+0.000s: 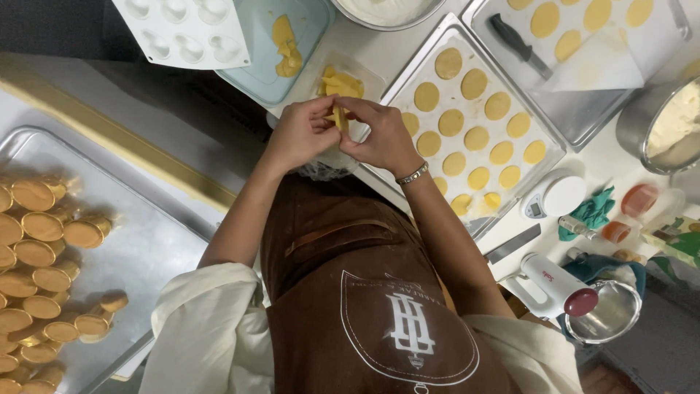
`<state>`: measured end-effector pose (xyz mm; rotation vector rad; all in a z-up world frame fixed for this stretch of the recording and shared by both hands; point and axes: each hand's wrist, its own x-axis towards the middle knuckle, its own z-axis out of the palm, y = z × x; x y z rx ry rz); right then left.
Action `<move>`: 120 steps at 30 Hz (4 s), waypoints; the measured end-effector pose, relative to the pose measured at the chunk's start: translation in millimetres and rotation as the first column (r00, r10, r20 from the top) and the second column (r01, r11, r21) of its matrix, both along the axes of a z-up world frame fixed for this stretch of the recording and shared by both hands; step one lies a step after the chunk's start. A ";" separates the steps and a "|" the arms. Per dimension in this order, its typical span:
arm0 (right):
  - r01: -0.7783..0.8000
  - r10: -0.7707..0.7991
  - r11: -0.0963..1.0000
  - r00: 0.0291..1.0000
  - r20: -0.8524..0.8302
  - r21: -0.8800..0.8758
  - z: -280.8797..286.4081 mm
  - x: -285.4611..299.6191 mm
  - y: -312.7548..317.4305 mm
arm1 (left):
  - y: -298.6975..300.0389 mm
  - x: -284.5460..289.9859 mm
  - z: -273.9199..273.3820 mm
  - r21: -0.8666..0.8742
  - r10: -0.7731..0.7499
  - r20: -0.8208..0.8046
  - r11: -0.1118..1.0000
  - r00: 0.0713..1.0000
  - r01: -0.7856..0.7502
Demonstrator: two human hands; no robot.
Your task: Sandwiching yellow cookies or macaron shells together on a kitchen workstation.
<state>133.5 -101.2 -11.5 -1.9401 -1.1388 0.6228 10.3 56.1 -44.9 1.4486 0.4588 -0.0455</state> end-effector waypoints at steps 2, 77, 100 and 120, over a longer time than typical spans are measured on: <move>-0.006 0.006 1.000 1.000 0.004 0.015 2.9 1.5 1.3 | 1.3 0.4 -3.0 -0.030 -0.006 0.001 1.000 1.000 0.006; 0.252 -0.240 0.968 0.895 -0.376 -0.019 -10.8 -8.2 19.0 | -12.4 7.7 -26.3 0.295 0.323 0.054 0.899 0.945 -0.324; -0.181 0.358 0.924 0.720 0.594 -0.338 -78.6 17.3 45.4 | 60.1 12.2 -63.2 0.883 0.159 0.079 0.447 0.984 -0.143; 0.191 -0.172 0.980 0.955 0.240 -0.058 1.8 37.8 -12.2 | 16.5 61.5 -67.8 0.906 -0.204 -0.401 -0.231 0.893 0.354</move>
